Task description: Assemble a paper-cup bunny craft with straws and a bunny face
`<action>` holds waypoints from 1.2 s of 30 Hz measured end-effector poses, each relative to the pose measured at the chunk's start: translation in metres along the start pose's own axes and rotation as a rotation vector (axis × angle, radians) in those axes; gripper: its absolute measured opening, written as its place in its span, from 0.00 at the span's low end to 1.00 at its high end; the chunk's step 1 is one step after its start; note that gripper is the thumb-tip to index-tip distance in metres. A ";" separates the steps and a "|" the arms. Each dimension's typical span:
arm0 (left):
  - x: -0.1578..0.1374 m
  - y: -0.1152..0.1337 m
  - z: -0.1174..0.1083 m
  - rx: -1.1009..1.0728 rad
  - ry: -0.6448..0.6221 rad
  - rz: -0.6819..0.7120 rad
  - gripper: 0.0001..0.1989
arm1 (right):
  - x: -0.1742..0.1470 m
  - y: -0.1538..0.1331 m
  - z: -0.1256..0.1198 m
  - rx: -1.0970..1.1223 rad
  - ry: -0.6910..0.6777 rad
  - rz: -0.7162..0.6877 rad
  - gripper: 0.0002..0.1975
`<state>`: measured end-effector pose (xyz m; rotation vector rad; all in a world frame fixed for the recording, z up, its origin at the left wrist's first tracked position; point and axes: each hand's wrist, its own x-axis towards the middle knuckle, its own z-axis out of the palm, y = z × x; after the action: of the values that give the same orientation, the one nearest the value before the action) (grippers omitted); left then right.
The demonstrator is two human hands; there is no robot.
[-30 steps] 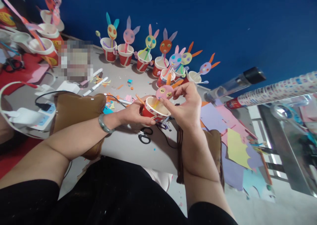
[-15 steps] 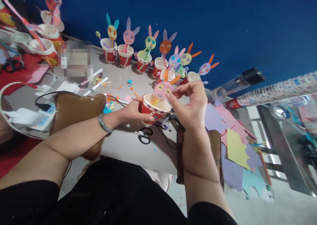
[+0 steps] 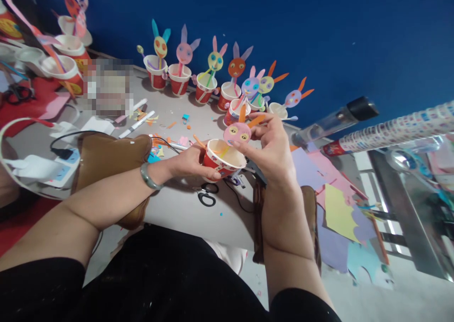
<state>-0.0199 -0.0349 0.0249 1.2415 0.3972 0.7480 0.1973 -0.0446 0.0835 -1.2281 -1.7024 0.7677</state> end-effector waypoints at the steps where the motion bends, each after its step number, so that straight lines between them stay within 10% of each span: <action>1: 0.000 0.000 0.000 0.020 -0.013 0.000 0.27 | -0.001 -0.001 0.000 -0.003 -0.004 0.006 0.34; 36: -0.001 0.007 0.004 0.061 -0.033 -0.004 0.25 | -0.004 -0.003 0.006 -0.019 -0.023 0.000 0.33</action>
<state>-0.0198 -0.0376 0.0330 1.3088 0.3978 0.7152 0.1914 -0.0490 0.0830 -1.2372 -1.7320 0.7697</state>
